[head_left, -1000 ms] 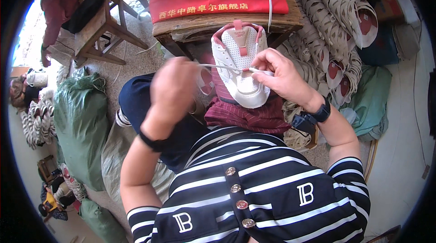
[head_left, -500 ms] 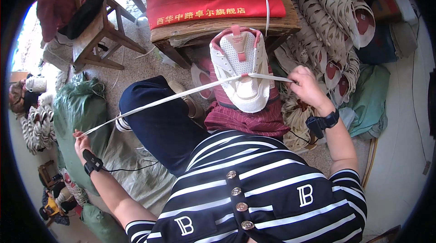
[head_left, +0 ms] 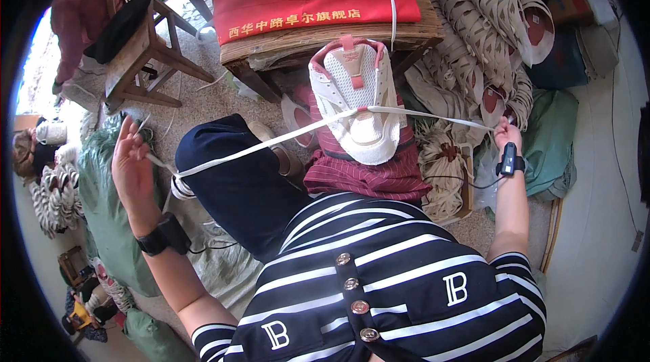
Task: The person sits on the floor and laces a white sneaker with pink accents. They thread the white shoelaces through the eyelets, pull them tight, and tie a knot to secure the shoe.
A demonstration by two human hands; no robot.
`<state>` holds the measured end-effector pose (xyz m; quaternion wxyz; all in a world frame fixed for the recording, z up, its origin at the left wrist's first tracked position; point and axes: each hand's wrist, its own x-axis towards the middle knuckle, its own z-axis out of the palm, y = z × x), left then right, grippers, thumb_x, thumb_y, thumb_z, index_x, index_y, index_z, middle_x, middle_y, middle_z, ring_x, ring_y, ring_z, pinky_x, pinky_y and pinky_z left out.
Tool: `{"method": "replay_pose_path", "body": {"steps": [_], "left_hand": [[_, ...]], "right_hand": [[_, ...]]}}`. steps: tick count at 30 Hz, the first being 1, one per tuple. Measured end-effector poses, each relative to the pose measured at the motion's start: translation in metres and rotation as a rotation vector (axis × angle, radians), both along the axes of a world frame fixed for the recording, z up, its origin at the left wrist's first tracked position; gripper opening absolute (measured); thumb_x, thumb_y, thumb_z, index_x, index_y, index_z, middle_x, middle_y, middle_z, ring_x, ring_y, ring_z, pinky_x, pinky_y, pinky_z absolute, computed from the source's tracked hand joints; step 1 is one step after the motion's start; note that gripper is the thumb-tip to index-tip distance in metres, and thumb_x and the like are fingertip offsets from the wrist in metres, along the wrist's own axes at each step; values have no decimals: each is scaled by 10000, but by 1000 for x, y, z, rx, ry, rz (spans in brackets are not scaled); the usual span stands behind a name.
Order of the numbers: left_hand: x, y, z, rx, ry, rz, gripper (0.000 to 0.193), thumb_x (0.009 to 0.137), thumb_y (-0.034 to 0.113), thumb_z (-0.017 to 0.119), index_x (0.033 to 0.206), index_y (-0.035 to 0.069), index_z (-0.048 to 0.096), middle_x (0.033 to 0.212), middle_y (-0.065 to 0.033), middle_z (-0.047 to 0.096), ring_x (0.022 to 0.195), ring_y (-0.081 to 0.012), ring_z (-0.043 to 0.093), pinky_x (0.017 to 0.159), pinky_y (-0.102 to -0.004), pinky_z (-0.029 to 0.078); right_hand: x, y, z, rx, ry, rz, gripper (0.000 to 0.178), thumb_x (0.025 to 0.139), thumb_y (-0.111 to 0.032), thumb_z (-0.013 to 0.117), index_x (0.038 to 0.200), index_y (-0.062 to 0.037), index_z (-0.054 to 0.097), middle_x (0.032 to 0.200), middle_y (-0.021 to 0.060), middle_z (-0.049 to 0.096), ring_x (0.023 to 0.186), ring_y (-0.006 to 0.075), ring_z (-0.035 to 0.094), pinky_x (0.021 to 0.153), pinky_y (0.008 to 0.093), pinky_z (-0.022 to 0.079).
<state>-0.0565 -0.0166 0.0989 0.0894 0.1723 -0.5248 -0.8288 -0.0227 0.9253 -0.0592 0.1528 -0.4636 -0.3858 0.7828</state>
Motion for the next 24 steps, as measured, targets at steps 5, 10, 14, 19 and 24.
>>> {"method": "replay_pose_path", "body": {"steps": [5, 10, 14, 19, 24], "left_hand": [[-6, 152, 50, -214, -20, -284, 514, 948, -21, 493, 1460, -30, 438, 1354, -146, 581, 939, -142, 642, 791, -230, 479], [-5, 231, 35, -141, 4, -457, 532, 947, -31, 567, 1458, -43, 422, 1438, -177, 515, 1243, -296, 603, 980, -292, 480], [-22, 269, 26, -66, 70, -419, 458, 977, 5, 558, 1417, -74, 458, 1351, -187, 593, 1233, -247, 599, 1019, -310, 472], [-11, 309, -10, -7, 115, -353, 237, 986, -30, 515, 1221, -52, 526, 1218, -157, 625, 1194, -258, 623, 1034, -342, 481], [5, 318, -14, 193, -77, -444, 208, 1001, -11, 485, 1204, -18, 528, 1078, -92, 594, 1065, -221, 643, 890, -295, 495]], "right_hand": [[11, -29, 6, 246, -241, 283, 68, 987, -117, 532, 965, -70, 576, 779, -5, 548, 519, 65, 390, 389, 219, 279], [-42, -208, 86, 307, 22, 795, 475, 947, -71, 597, 1384, 45, 447, 876, 40, 687, 486, 20, 359, 404, 211, 256], [-53, -330, 148, 257, 338, 924, 391, 1022, -142, 546, 1376, -15, 441, 1160, 136, 674, 901, 142, 665, 829, 268, 515], [-58, -379, 159, 424, 304, 1217, 197, 1057, -153, 483, 1192, -23, 544, 973, 46, 658, 780, 85, 614, 701, 231, 485], [-48, -375, 162, 724, 313, 1505, 255, 1072, -195, 473, 944, -20, 607, 684, -44, 529, 609, 28, 476, 558, 193, 374]]}}
